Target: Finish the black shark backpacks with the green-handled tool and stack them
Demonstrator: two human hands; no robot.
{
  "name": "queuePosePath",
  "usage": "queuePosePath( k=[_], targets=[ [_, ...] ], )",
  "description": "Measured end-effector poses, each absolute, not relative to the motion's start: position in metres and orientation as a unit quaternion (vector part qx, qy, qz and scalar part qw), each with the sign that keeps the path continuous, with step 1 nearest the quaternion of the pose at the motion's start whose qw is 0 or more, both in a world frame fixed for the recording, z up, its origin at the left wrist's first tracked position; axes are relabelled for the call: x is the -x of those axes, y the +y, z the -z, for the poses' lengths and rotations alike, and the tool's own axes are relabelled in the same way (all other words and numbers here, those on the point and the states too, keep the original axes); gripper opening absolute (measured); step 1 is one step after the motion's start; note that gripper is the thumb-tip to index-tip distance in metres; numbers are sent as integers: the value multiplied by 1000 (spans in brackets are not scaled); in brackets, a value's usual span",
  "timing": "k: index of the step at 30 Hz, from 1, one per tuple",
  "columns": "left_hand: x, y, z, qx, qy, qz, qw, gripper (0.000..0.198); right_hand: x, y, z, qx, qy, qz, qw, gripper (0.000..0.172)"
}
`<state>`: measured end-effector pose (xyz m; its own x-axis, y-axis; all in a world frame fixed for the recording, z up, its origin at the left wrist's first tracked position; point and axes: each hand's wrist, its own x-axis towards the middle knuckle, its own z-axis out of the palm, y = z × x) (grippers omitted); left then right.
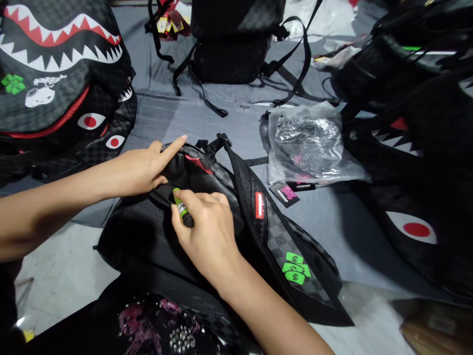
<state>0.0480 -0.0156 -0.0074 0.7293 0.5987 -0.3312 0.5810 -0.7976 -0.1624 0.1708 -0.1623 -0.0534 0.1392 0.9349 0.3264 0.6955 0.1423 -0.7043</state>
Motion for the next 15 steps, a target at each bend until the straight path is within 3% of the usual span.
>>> queuePosePath(
  k=[4,8,12,15],
  targets=[
    [-47,-15,8,931,-316,-183,24,95,-170,-163,53,615,-646,-181,413,18],
    [-47,-14,10,931,-317,-178,20,95,-168,-161,53,649,-639,-128,393,16],
    [-47,-14,9,929,-321,-185,19,93,-166,-159,54,617,-645,-175,415,19],
    [-49,-17,4,926,-325,-191,16,91,-165,-161,53,651,-636,-135,392,16]
  ],
)
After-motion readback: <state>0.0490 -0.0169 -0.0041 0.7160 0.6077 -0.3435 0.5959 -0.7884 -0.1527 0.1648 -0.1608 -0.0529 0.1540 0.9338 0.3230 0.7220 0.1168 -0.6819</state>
